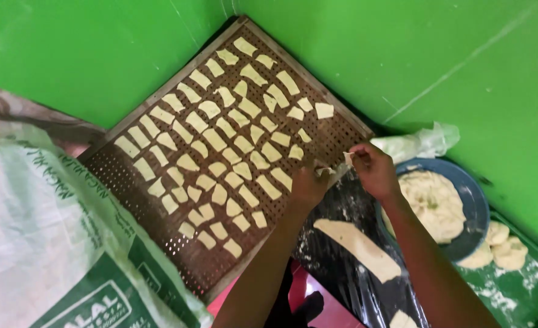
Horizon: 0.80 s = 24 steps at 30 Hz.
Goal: Cutting pieces of dough and arranging them on a tray for baking.
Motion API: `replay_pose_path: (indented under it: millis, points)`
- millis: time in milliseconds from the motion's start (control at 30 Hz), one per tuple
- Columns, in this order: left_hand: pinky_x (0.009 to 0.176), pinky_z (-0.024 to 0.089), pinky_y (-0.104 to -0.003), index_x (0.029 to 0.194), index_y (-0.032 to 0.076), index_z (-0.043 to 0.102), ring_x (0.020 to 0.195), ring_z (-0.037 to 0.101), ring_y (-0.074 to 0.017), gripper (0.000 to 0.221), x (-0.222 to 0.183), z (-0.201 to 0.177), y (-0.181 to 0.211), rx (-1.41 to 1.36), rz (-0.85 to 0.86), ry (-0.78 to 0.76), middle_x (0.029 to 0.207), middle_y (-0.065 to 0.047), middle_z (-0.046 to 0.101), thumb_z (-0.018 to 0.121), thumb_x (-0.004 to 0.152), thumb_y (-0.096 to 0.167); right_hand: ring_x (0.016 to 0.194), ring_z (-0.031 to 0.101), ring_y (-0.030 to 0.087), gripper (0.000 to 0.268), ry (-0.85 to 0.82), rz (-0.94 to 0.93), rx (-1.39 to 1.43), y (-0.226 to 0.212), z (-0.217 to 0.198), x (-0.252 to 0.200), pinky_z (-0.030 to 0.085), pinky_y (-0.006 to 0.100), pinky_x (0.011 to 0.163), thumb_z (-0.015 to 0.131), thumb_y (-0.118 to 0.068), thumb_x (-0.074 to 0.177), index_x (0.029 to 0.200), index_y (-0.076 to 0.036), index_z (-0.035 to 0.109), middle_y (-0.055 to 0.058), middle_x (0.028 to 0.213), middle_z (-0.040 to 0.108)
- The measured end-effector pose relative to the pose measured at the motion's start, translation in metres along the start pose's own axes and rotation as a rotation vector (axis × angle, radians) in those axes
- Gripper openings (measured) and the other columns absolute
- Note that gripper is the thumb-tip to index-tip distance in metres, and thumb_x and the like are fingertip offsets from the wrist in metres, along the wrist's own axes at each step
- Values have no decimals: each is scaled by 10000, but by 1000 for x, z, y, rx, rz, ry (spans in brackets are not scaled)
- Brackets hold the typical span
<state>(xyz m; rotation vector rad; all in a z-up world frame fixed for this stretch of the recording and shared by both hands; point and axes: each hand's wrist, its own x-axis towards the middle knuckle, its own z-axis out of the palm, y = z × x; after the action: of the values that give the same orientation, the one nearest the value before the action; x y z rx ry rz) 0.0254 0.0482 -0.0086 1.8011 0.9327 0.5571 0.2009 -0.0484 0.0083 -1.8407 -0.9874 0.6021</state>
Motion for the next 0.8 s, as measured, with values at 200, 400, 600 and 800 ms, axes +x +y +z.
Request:
replay_pose_path:
  millis: [200, 400, 600, 800]
  points:
    - [744, 579, -433, 1032, 66, 729, 865, 749, -330, 183, 46, 21, -32, -45, -112, 36, 919, -165, 755, 698, 904, 192, 807, 687, 141, 144, -117, 23, -67, 18, 23, 70, 550, 312, 754, 675, -92, 964, 1099, -52, 703, 93, 903, 748]
    - [720, 587, -450, 1087, 94, 703, 792, 759, -325, 217, 93, 19, -22, -131, -247, -78, 883, -171, 749, 651, 898, 187, 829, 725, 199, 135, -201, -46, -160, 45, 31, 119, 565, 335, 772, 680, -110, 956, 1073, -43, 692, 118, 907, 739]
    - [725, 575, -491, 1076, 74, 689, 861, 723, -396, 238, 117, 37, -54, 51, -65, 12, 921, -202, 750, 700, 852, 153, 839, 711, 353, 139, -224, -24, -345, 20, 33, 137, 556, 446, 743, 687, -110, 930, 1048, -38, 679, 153, 942, 720]
    - [743, 567, -512, 1202, 88, 661, 892, 712, -415, 310, 121, 8, -3, 194, -187, -34, 975, -219, 733, 635, 900, 151, 1017, 628, 382, 168, -31, -363, -657, 27, 38, 137, 477, 523, 930, 712, -106, 876, 1042, -94, 685, 132, 1055, 674]
